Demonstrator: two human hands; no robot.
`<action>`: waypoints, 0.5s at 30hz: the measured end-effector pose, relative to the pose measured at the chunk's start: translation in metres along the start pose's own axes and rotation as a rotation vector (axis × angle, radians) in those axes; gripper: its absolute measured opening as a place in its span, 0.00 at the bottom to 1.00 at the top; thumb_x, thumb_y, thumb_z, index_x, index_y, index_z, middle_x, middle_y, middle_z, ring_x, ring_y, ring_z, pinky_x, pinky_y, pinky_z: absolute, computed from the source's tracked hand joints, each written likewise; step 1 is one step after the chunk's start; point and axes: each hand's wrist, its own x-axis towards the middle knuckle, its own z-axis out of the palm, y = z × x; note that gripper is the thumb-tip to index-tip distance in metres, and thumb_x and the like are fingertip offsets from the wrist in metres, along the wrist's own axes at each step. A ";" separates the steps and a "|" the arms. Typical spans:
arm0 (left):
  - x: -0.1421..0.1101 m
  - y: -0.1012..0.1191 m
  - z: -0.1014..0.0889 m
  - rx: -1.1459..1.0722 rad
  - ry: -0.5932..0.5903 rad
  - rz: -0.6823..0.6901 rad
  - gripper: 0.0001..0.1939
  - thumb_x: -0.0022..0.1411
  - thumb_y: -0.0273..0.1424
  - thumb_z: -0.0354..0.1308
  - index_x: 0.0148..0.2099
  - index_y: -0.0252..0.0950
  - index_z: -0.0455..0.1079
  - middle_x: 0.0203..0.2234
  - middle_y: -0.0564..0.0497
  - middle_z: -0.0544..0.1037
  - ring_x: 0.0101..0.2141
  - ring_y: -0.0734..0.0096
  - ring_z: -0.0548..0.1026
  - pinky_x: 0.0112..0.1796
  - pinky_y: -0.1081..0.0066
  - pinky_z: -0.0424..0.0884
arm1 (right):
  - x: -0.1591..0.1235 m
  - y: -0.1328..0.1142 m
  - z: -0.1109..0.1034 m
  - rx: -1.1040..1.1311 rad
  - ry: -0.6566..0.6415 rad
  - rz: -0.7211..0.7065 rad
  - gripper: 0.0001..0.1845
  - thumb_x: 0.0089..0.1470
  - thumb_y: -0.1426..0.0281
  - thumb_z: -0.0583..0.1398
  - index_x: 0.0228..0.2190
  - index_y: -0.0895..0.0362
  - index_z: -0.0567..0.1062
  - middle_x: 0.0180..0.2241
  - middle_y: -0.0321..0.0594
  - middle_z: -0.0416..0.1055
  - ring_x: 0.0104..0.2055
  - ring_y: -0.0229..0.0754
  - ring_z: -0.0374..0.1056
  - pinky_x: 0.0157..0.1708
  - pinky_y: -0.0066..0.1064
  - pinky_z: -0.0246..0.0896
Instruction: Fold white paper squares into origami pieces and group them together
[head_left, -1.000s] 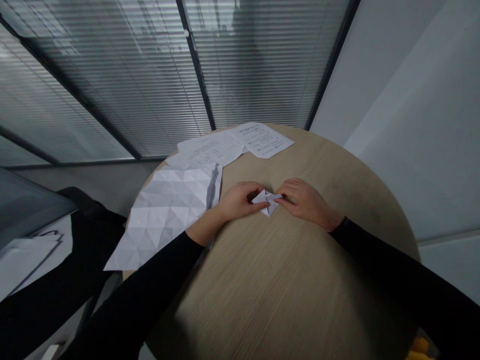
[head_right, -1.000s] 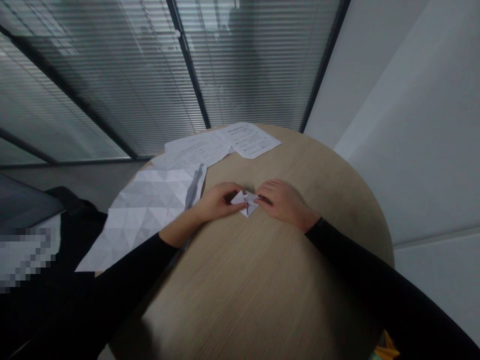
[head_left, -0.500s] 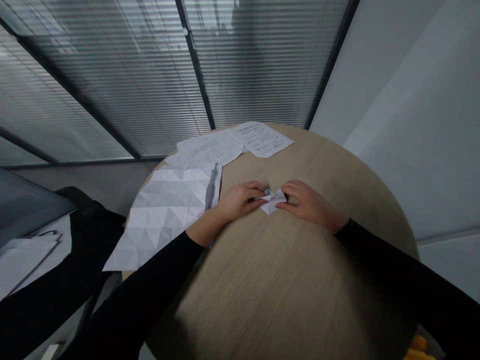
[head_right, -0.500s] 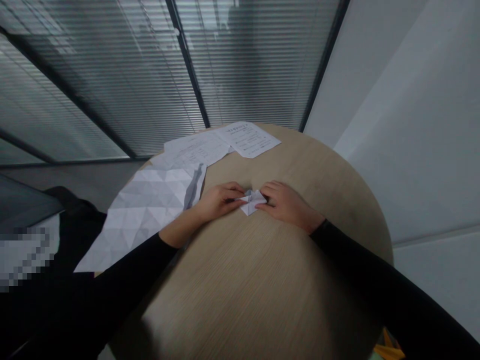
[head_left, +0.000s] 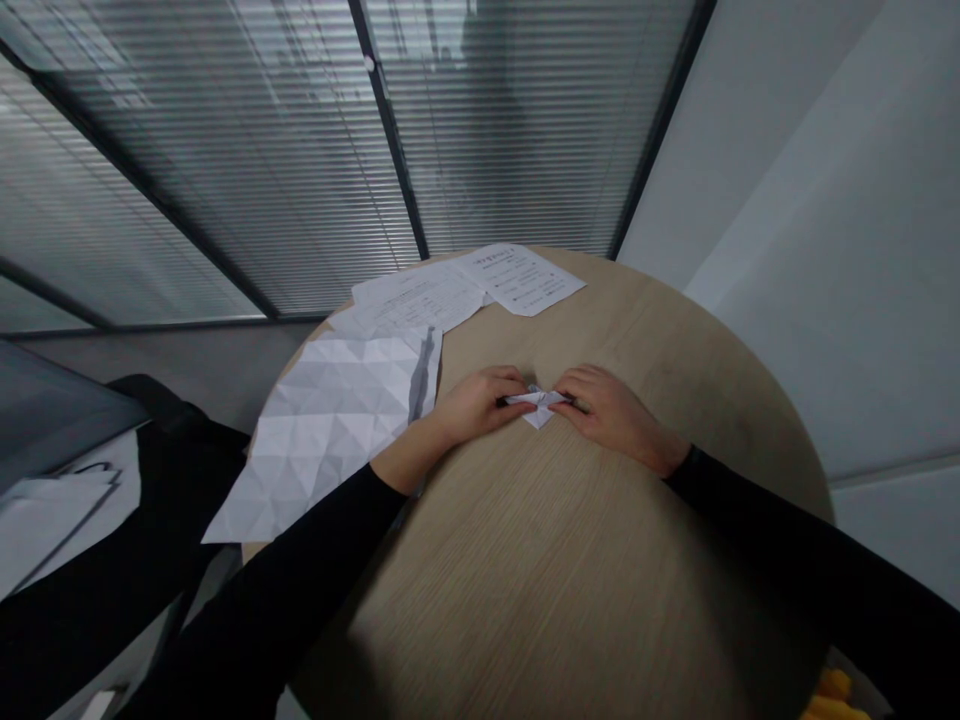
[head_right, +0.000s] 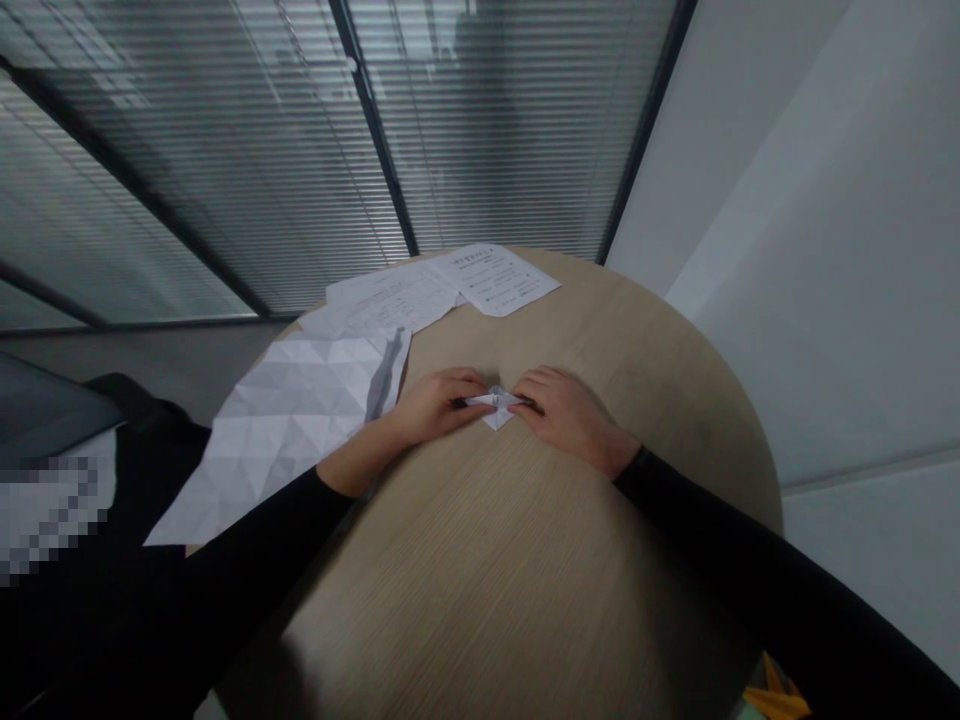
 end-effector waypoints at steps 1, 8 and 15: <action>0.000 0.000 0.000 0.001 -0.001 0.005 0.18 0.84 0.42 0.60 0.44 0.37 0.84 0.40 0.44 0.84 0.42 0.62 0.82 0.46 0.64 0.76 | 0.000 0.001 0.000 0.006 0.001 -0.003 0.07 0.76 0.64 0.66 0.40 0.49 0.80 0.42 0.43 0.82 0.47 0.54 0.76 0.50 0.49 0.69; -0.002 0.002 -0.005 0.018 0.069 -0.118 0.18 0.83 0.45 0.60 0.50 0.36 0.83 0.36 0.47 0.84 0.36 0.66 0.81 0.41 0.67 0.74 | 0.001 0.006 -0.003 0.018 -0.021 -0.026 0.16 0.77 0.57 0.65 0.36 0.48 0.82 0.39 0.41 0.83 0.45 0.54 0.76 0.51 0.50 0.70; 0.000 0.000 -0.008 0.112 -0.014 0.008 0.18 0.85 0.44 0.57 0.47 0.39 0.82 0.38 0.46 0.85 0.41 0.62 0.83 0.46 0.63 0.76 | 0.000 0.003 -0.005 0.042 0.042 0.022 0.09 0.75 0.59 0.67 0.40 0.47 0.82 0.40 0.42 0.83 0.45 0.54 0.77 0.48 0.49 0.70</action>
